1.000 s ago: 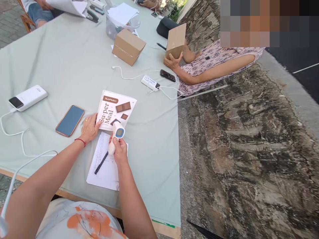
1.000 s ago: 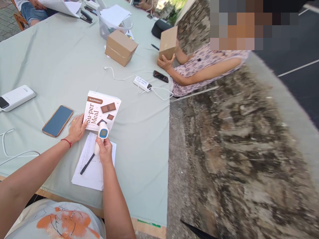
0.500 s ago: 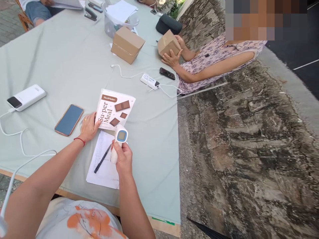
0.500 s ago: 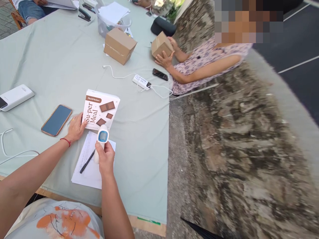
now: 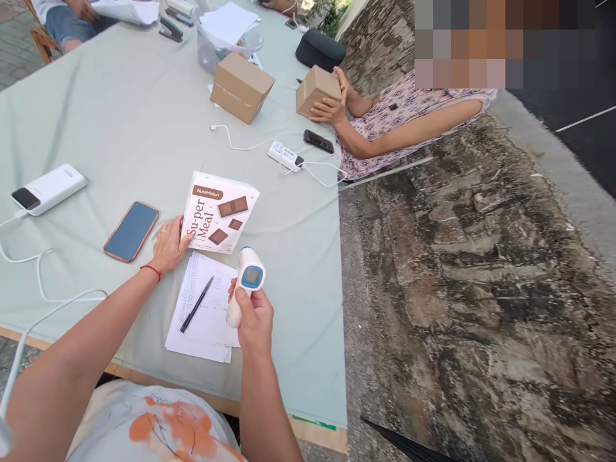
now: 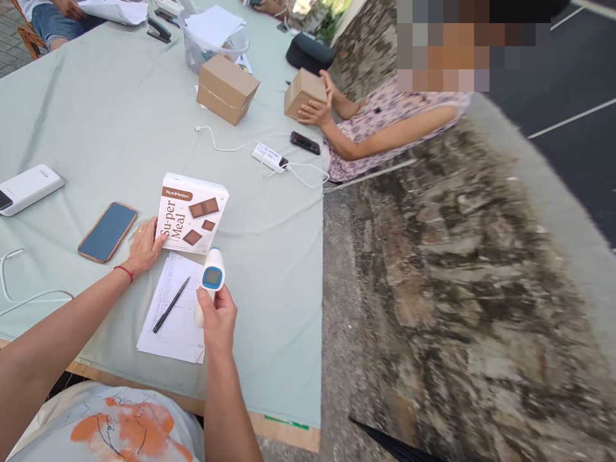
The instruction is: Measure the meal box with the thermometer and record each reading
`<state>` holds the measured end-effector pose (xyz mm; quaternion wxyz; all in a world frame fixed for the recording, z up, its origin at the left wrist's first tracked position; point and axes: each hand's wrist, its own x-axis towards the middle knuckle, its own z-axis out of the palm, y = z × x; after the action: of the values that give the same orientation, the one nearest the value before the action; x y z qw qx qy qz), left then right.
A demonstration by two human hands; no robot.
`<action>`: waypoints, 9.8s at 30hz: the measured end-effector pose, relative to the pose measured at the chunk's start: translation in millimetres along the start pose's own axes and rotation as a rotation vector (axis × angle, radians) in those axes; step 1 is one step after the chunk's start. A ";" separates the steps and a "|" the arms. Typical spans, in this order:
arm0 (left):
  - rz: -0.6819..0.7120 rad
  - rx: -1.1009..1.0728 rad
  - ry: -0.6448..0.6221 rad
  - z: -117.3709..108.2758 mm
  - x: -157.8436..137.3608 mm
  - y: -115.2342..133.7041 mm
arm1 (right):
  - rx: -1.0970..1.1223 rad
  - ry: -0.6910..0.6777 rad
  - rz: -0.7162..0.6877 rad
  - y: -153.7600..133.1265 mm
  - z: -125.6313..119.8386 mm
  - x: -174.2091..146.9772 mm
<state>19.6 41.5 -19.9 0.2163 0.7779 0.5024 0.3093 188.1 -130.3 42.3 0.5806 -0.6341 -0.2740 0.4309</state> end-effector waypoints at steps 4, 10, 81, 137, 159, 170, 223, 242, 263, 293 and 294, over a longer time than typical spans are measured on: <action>0.016 -0.017 -0.017 0.3 -1.1 -1.7 | -0.348 0.215 -0.084 20.1 -24.3 16.1; 0.041 -0.005 -0.055 2.1 -1.3 -3.4 | -0.777 0.358 -0.054 56.7 -66.4 34.3; 0.017 0.076 -0.194 -1.6 -2.3 13.1 | -0.200 0.140 -0.225 71.4 64.4 67.2; 0.019 0.113 -0.216 -0.4 -1.5 10.7 | -0.303 0.192 -0.312 77.5 63.2 69.4; -0.023 0.022 -0.086 0.2 -1.2 4.2 | -0.944 0.002 -0.799 71.0 -21.3 17.8; -0.038 0.012 -0.056 1.2 -1.2 1.4 | -0.676 0.246 -0.001 61.8 -76.2 44.3; -0.005 0.054 -0.055 2.3 0.6 -1.0 | 0.127 -0.067 0.051 14.2 30.9 33.8; -0.040 0.015 -0.108 -6.2 1.7 8.3 | -0.816 0.334 0.039 44.9 -65.7 41.6; -0.040 0.007 -0.095 -0.2 -0.2 2.4 | -1.289 -0.608 -0.761 53.8 15.2 25.3; -0.105 -0.041 -0.089 -0.1 -0.4 4.4 | -0.947 -0.357 -0.775 79.3 26.5 59.6; -0.104 -0.040 -0.089 -0.2 -0.4 4.7 | -0.951 -0.345 -0.767 81.1 21.6 57.6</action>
<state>22.4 39.2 -16.8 0.2697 0.7592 0.5259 0.2727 184.6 -85.0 -48.7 0.2959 -0.6009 -0.7329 0.1193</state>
